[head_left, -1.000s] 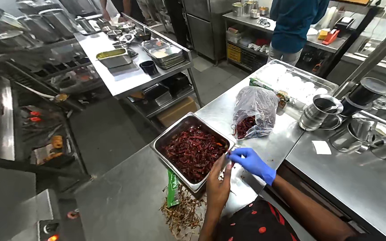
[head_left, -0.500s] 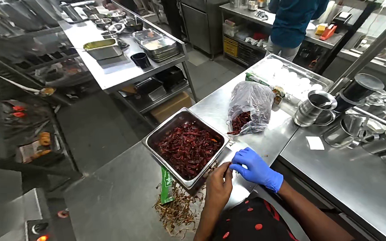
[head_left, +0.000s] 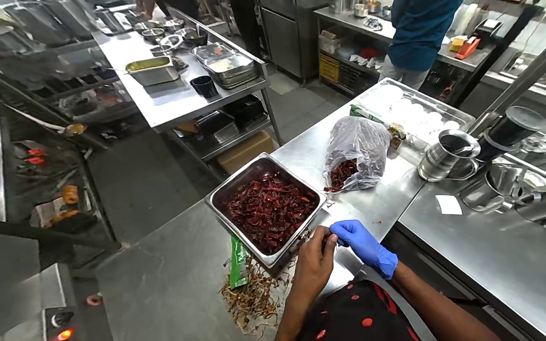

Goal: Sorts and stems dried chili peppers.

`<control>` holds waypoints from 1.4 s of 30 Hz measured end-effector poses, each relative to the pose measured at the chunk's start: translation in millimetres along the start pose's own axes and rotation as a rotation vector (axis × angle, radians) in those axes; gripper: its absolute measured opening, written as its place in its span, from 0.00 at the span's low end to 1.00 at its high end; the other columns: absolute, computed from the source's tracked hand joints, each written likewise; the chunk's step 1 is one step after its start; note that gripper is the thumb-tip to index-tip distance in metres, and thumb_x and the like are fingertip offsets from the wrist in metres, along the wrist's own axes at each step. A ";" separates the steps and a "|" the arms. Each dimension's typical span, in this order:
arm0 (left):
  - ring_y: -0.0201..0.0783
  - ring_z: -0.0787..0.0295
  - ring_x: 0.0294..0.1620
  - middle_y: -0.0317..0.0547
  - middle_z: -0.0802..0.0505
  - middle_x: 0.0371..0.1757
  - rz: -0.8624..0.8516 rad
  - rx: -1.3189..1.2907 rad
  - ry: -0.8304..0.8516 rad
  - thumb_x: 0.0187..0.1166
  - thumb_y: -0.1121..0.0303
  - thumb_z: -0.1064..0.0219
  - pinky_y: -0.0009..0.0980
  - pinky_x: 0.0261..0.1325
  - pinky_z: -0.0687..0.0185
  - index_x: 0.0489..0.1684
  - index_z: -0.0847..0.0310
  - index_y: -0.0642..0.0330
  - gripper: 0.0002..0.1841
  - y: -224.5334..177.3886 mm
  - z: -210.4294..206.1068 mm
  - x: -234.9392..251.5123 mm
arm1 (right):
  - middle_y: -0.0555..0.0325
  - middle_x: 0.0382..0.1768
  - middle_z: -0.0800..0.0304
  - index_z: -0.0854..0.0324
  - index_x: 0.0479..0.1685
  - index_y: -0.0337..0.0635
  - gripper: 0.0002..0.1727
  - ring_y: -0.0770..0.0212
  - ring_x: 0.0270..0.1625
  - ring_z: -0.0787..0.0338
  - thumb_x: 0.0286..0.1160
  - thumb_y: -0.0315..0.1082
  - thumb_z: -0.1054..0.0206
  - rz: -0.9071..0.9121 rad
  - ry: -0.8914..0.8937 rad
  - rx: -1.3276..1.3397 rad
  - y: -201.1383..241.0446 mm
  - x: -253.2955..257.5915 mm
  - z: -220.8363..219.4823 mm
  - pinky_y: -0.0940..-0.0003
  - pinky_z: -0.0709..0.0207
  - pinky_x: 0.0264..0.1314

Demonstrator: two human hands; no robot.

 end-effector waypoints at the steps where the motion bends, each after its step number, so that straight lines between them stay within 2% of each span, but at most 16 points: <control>1: 0.32 0.22 0.21 0.33 0.18 0.23 0.003 -0.056 0.045 0.89 0.54 0.43 0.34 0.27 0.22 0.45 0.18 0.49 0.12 0.6 -1.5 2.6 | 0.64 0.17 0.31 0.24 0.20 0.45 0.24 0.70 0.23 0.30 0.89 0.46 0.44 -0.015 0.016 0.102 -3.9 -0.7 -0.7 0.73 0.35 0.30; 4: 0.32 0.25 0.19 0.32 0.20 0.20 -0.020 -0.100 0.013 0.86 0.57 0.41 0.34 0.25 0.26 0.33 0.19 0.48 0.12 3.8 -7.1 6.2 | 0.66 0.17 0.30 0.24 0.19 0.45 0.23 0.71 0.24 0.28 0.88 0.44 0.43 -0.019 -0.031 0.199 -14.6 -4.6 -3.0 0.72 0.33 0.32; 7: 0.34 0.20 0.20 0.33 0.19 0.18 -0.124 0.207 -0.142 0.84 0.60 0.44 0.39 0.25 0.21 0.30 0.17 0.50 0.14 8.2 -17.1 1.6 | 0.65 0.13 0.29 0.22 0.16 0.48 0.24 0.66 0.20 0.27 0.88 0.43 0.44 0.141 -0.307 -0.514 -6.9 -8.6 0.3 0.65 0.34 0.27; 9: 0.39 0.13 0.22 0.37 0.14 0.20 -0.172 0.372 -0.208 0.81 0.64 0.43 0.42 0.25 0.17 0.30 0.14 0.53 0.13 8.8 -23.0 -3.4 | 0.66 0.15 0.24 0.22 0.16 0.50 0.20 0.63 0.23 0.22 0.82 0.41 0.40 0.371 -0.456 -0.994 -1.0 -13.2 -4.7 0.59 0.30 0.37; 11: 0.40 0.13 0.21 0.38 0.15 0.19 -0.188 0.454 -0.252 0.81 0.64 0.42 0.43 0.22 0.19 0.29 0.14 0.53 0.13 10.7 -22.6 -5.1 | 0.65 0.15 0.23 0.21 0.16 0.50 0.20 0.62 0.24 0.21 0.81 0.42 0.39 0.432 -0.485 -1.131 -6.2 -13.0 -6.2 0.56 0.29 0.38; 13: 0.42 0.12 0.22 0.40 0.12 0.22 -0.155 0.504 -0.270 0.84 0.60 0.43 0.46 0.23 0.17 0.34 0.12 0.53 0.14 11.5 -8.6 -0.4 | 0.64 0.16 0.22 0.21 0.16 0.51 0.24 0.61 0.25 0.19 0.84 0.48 0.42 0.257 -0.378 -1.133 -27.2 -6.3 -4.9 0.56 0.29 0.39; 15: 0.49 0.07 0.32 0.47 0.06 0.34 -0.081 0.545 -0.257 0.87 0.59 0.41 0.53 0.36 0.12 0.46 0.09 0.57 0.15 12.6 17.5 9.8 | 0.55 0.25 0.12 0.14 0.27 0.47 0.26 0.52 0.37 0.11 0.86 0.53 0.47 -0.090 -0.068 -1.085 -61.9 -0.1 -8.7 0.46 0.24 0.48; 17: 0.57 0.08 0.50 0.56 0.07 0.53 -0.027 0.569 -0.290 0.87 0.59 0.39 0.59 0.54 0.13 0.64 0.14 0.58 0.17 18.7 46.6 23.9 | 0.48 0.36 0.09 0.12 0.43 0.42 0.25 0.48 0.45 0.09 0.84 0.55 0.45 -0.238 0.132 -0.831 -89.5 3.4 -17.6 0.43 0.21 0.52; 19: 0.68 0.21 0.72 0.67 0.22 0.77 0.009 0.589 -0.358 0.84 0.58 0.35 0.66 0.71 0.24 0.87 0.34 0.57 0.31 32.6 68.1 34.9 | 0.52 0.50 0.10 0.21 0.74 0.45 0.30 0.57 0.47 0.10 0.84 0.57 0.40 -0.259 0.125 -0.361 -95.3 8.0 -23.8 0.55 0.16 0.55; 21: 0.71 0.39 0.86 0.66 0.43 0.92 0.055 0.637 -0.381 0.81 0.56 0.33 0.69 0.81 0.38 0.96 0.51 0.54 0.43 60.1 73.6 38.8 | 0.54 0.56 0.09 0.27 0.83 0.53 0.32 0.59 0.48 0.09 0.84 0.57 0.39 -0.237 -0.048 -0.190 -92.5 17.2 -13.4 0.56 0.15 0.54; 25: 0.67 0.39 0.88 0.65 0.38 0.90 0.067 0.682 -0.397 0.84 0.52 0.39 0.63 0.85 0.38 0.89 0.36 0.56 0.34 109.0 58.7 35.2 | 0.56 0.44 0.08 0.13 0.63 0.50 0.16 0.58 0.41 0.09 0.86 0.44 0.38 0.097 -0.429 -0.571 -60.8 44.7 35.5 0.52 0.14 0.44; 27: 0.64 0.35 0.87 0.65 0.33 0.88 0.040 0.708 -0.453 0.84 0.52 0.41 0.58 0.84 0.35 0.84 0.30 0.59 0.31 111.5 53.4 32.1 | 0.55 0.46 0.07 0.10 0.58 0.50 0.15 0.54 0.47 0.08 0.82 0.42 0.35 0.235 -0.507 -0.870 -53.2 73.9 56.3 0.49 0.15 0.51; 31: 0.63 0.35 0.86 0.64 0.29 0.85 0.023 0.725 -0.480 0.84 0.53 0.44 0.58 0.86 0.39 0.81 0.26 0.59 0.29 110.5 49.5 31.9 | 0.48 0.59 0.11 0.11 0.61 0.52 0.19 0.41 0.60 0.14 0.73 0.46 0.28 0.160 -0.347 -1.295 -51.5 134.9 73.3 0.39 0.22 0.61; 34: 0.63 0.33 0.85 0.63 0.25 0.82 0.045 0.727 -0.480 0.83 0.52 0.42 0.58 0.86 0.39 0.78 0.23 0.58 0.28 114.8 50.8 30.2 | 0.48 0.42 0.08 0.09 0.43 0.46 0.09 0.41 0.52 0.11 0.78 0.40 0.32 0.227 -0.296 -1.423 -59.5 154.2 73.7 0.39 0.23 0.60; 37: 0.61 0.29 0.82 0.61 0.22 0.80 0.032 0.683 -0.516 0.82 0.53 0.40 0.57 0.83 0.34 0.72 0.18 0.58 0.26 117.1 55.0 28.1 | 0.53 0.38 0.07 0.08 0.38 0.47 0.08 0.46 0.49 0.09 0.77 0.35 0.34 0.344 -0.469 -1.276 -53.9 149.4 83.1 0.40 0.22 0.61; 42: 0.53 0.20 0.74 0.52 0.15 0.72 -0.047 0.369 -0.583 0.83 0.59 0.36 0.52 0.76 0.24 0.61 0.11 0.58 0.17 104.2 57.1 19.9 | 0.58 0.39 0.05 0.08 0.44 0.42 0.08 0.64 0.42 0.08 0.80 0.33 0.31 0.316 -0.630 -0.294 -19.7 106.7 96.3 0.62 0.13 0.51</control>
Point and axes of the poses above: each hand's wrist, its own x-axis towards the middle knuckle, its own z-axis out of the back of the hand, y = z × x, the point moved 5 cm from there along x, towards the middle knuckle
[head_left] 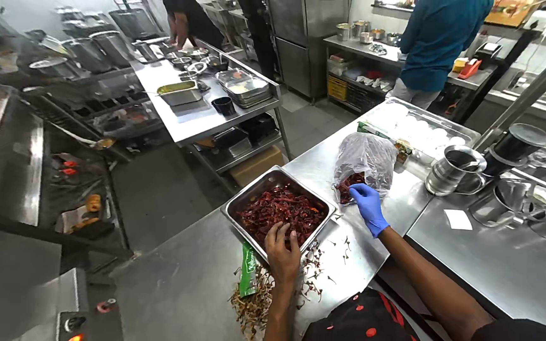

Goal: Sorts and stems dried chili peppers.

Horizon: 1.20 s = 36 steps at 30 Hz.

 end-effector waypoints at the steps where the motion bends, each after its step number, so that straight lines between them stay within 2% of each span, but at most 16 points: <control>1: 0.47 0.15 0.69 0.49 0.11 0.68 0.011 -0.098 0.022 0.84 0.60 0.36 0.49 0.71 0.19 0.59 0.10 0.57 0.16 -10.8 1.6 -0.1 | 0.55 0.39 0.06 0.09 0.45 0.39 0.07 0.63 0.42 0.09 0.80 0.31 0.31 -0.060 0.023 0.175 16.4 -9.5 3.3 0.63 0.13 0.50; 3: 0.38 0.10 0.62 0.42 0.07 0.63 0.088 -0.369 0.175 0.88 0.59 0.41 0.44 0.66 0.13 0.60 0.10 0.56 0.16 -37.0 -1.3 -1.0 | 0.51 0.40 0.07 0.10 0.46 0.36 0.08 0.59 0.42 0.10 0.81 0.30 0.33 -0.114 0.113 0.356 47.8 -38.5 2.4 0.61 0.13 0.48; 6: 0.43 0.18 0.77 0.42 0.13 0.75 0.273 -0.891 0.399 0.93 0.58 0.50 0.46 0.80 0.23 0.75 0.18 0.56 0.22 -78.0 -12.9 -4.3 | 0.52 0.44 0.07 0.10 0.49 0.41 0.10 0.57 0.46 0.09 0.83 0.35 0.34 -0.144 0.301 0.346 77.3 -95.4 -9.6 0.58 0.13 0.52; 9: 0.47 0.10 0.59 0.50 0.06 0.58 0.361 -1.056 0.271 0.94 0.64 0.49 0.43 0.63 0.15 0.60 0.11 0.60 0.18 -95.4 -9.8 -0.5 | 0.57 0.40 0.06 0.07 0.41 0.46 0.08 0.58 0.43 0.09 0.78 0.38 0.29 -0.121 0.351 0.280 74.2 -121.6 -20.8 0.60 0.13 0.49; 11: 0.47 0.09 0.50 0.51 0.06 0.49 0.324 -0.997 0.252 0.93 0.65 0.48 0.42 0.56 0.13 0.58 0.11 0.60 0.17 -94.8 -2.1 0.1 | 0.63 0.38 0.05 0.06 0.38 0.50 0.09 0.62 0.44 0.08 0.80 0.40 0.31 -0.060 0.341 0.181 71.7 -121.3 -16.3 0.60 0.13 0.51; 14: 0.38 0.14 0.35 0.41 0.09 0.36 0.198 -0.700 0.376 0.92 0.62 0.46 0.36 0.42 0.15 0.55 0.11 0.54 0.15 -92.8 8.7 -1.5 | 0.69 0.40 0.07 0.06 0.40 0.54 0.11 0.67 0.47 0.10 0.81 0.44 0.33 0.163 0.267 -0.021 85.8 -105.9 -0.1 0.61 0.14 0.54; 16: 0.32 0.10 0.36 0.34 0.08 0.36 0.057 -0.406 0.461 0.91 0.61 0.45 0.37 0.45 0.11 0.52 0.11 0.51 0.15 -97.3 13.7 -3.9 | 0.70 0.40 0.09 0.09 0.38 0.54 0.12 0.68 0.50 0.12 0.80 0.49 0.33 0.340 0.341 -0.163 104.1 -96.3 2.6 0.59 0.19 0.60; 18: 0.34 0.08 0.44 0.36 0.06 0.41 -0.102 -0.174 0.480 0.88 0.63 0.43 0.42 0.55 0.11 0.51 0.09 0.54 0.14 -104.2 15.8 -7.8 | 0.69 0.31 0.13 0.13 0.30 0.52 0.18 0.67 0.41 0.14 0.78 0.54 0.33 0.471 0.459 -0.286 114.3 -91.7 -6.8 0.58 0.22 0.53; 21: 0.42 0.08 0.47 0.42 0.07 0.40 -0.249 -0.020 0.473 0.87 0.64 0.44 0.47 0.58 0.13 0.44 0.10 0.57 0.14 -113.3 17.2 -12.4 | 0.63 0.23 0.19 0.15 0.25 0.46 0.21 0.64 0.33 0.18 0.88 0.45 0.41 0.431 0.574 -0.224 109.8 -90.7 -19.1 0.61 0.23 0.46; 24: 0.41 0.08 0.48 0.41 0.06 0.43 -0.272 -0.038 0.477 0.89 0.64 0.50 0.46 0.59 0.13 0.51 0.11 0.57 0.18 -115.8 19.4 -14.0 | 0.59 0.21 0.22 0.18 0.24 0.42 0.24 0.64 0.25 0.22 0.91 0.45 0.44 0.057 0.623 0.076 104.3 -91.7 -20.6 0.67 0.27 0.29; 26: 0.39 0.09 0.46 0.38 0.07 0.41 -0.264 -0.042 0.425 0.90 0.61 0.53 0.45 0.54 0.13 0.49 0.11 0.54 0.19 -117.5 21.9 -15.1 | 0.59 0.22 0.24 0.20 0.24 0.43 0.25 0.64 0.26 0.25 0.90 0.49 0.44 -0.141 0.621 0.203 104.2 -99.4 -22.6 0.68 0.30 0.30; 28: 0.38 0.11 0.40 0.36 0.09 0.35 -0.267 -0.012 0.357 0.90 0.59 0.53 0.43 0.47 0.14 0.42 0.12 0.53 0.20 -119.2 25.0 -14.4 | 0.59 0.22 0.22 0.18 0.25 0.44 0.25 0.64 0.26 0.25 0.89 0.50 0.43 -0.199 0.592 0.203 102.7 -103.6 -25.6 0.67 0.30 0.30; 31: 0.39 0.12 0.34 0.37 0.11 0.28 -0.276 0.028 0.306 0.86 0.61 0.50 0.42 0.41 0.15 0.33 0.12 0.53 0.18 -120.8 26.0 -14.5 | 0.59 0.20 0.23 0.18 0.24 0.45 0.25 0.63 0.24 0.25 0.88 0.52 0.40 -0.193 0.605 0.108 100.2 -103.0 -28.3 0.64 0.31 0.27; 33: 0.34 0.14 0.30 0.34 0.13 0.26 -0.189 -0.113 0.356 0.87 0.60 0.50 0.39 0.39 0.16 0.32 0.13 0.51 0.18 -114.9 22.1 -17.0 | 0.59 0.18 0.27 0.21 0.20 0.44 0.27 0.62 0.22 0.27 0.88 0.51 0.41 -0.160 0.569 0.110 102.8 -105.7 -27.9 0.63 0.34 0.25; 35: 0.31 0.20 0.25 0.32 0.16 0.23 0.009 -0.399 0.458 0.87 0.61 0.47 0.34 0.32 0.20 0.31 0.13 0.50 0.17 -106.4 14.9 -18.9 | 0.62 0.15 0.27 0.22 0.16 0.45 0.26 0.64 0.20 0.26 0.88 0.46 0.40 0.067 0.434 -0.021 111.0 -108.3 -25.3 0.65 0.33 0.25; 36: 0.32 0.21 0.24 0.33 0.16 0.23 0.098 -0.475 0.480 0.87 0.62 0.46 0.34 0.31 0.22 0.31 0.12 0.52 0.17 -105.4 13.0 -21.5 | 0.64 0.16 0.26 0.22 0.15 0.47 0.24 0.66 0.23 0.24 0.87 0.44 0.39 0.255 0.346 -0.172 115.8 -111.0 -24.3 0.66 0.29 0.31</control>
Point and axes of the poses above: each hand's wrist, its own x-axis towards the middle knuckle, its own z-axis out of the back of the hand, y = z × x, the point moved 5 cm from there along x, towards the middle knuckle
